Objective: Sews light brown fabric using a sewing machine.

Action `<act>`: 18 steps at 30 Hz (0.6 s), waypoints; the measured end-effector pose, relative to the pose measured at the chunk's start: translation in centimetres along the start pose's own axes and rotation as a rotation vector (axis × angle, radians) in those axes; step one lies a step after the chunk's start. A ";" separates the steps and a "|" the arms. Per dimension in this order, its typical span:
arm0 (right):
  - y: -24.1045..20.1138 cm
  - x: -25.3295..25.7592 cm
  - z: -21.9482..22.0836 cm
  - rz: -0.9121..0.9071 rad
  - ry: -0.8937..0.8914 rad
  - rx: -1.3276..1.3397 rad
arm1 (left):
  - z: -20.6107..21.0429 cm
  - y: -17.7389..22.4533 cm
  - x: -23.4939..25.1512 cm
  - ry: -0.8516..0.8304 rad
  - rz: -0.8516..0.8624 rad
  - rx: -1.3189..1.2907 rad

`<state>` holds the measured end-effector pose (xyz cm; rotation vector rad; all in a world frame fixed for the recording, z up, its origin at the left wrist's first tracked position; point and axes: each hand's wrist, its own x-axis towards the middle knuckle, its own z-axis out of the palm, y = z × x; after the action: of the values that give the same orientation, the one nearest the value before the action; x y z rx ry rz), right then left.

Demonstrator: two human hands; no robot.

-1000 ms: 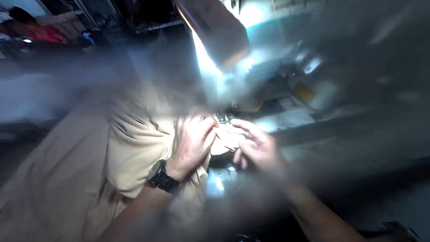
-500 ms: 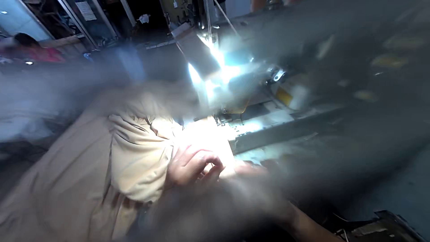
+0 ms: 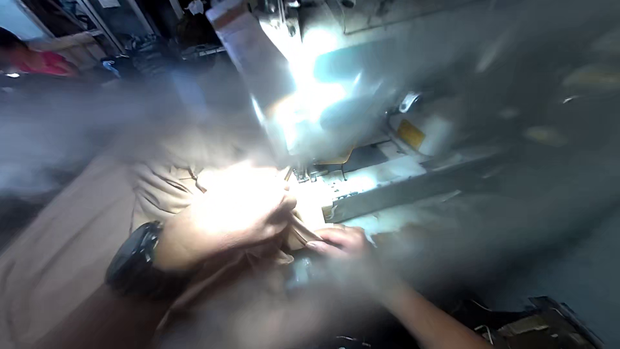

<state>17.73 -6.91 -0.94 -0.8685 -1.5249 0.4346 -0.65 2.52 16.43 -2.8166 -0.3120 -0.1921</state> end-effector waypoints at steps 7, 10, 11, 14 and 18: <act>2.2 1.8 -0.2 -0.147 -0.022 -0.073 | -0.2 -1.8 -0.2 0.027 -0.034 0.004; 2.4 1.9 -0.3 -0.175 -0.029 -0.099 | 0.0 -2.0 -0.5 0.046 -0.074 -0.001; 2.4 1.9 -0.3 -0.178 -0.028 -0.098 | -0.2 -1.8 -0.4 0.058 -0.068 -0.001; 2.4 1.9 -0.4 -0.164 -0.019 -0.108 | -0.4 -1.1 -0.1 0.076 -0.048 0.011; 2.2 2.0 -0.4 -0.181 -0.016 -0.107 | -0.3 -1.3 -0.2 0.091 -0.039 0.029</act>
<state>18.79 -4.11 -1.11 -0.8020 -1.6374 0.2298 -1.13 3.56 17.04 -2.7642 -0.3463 -0.3210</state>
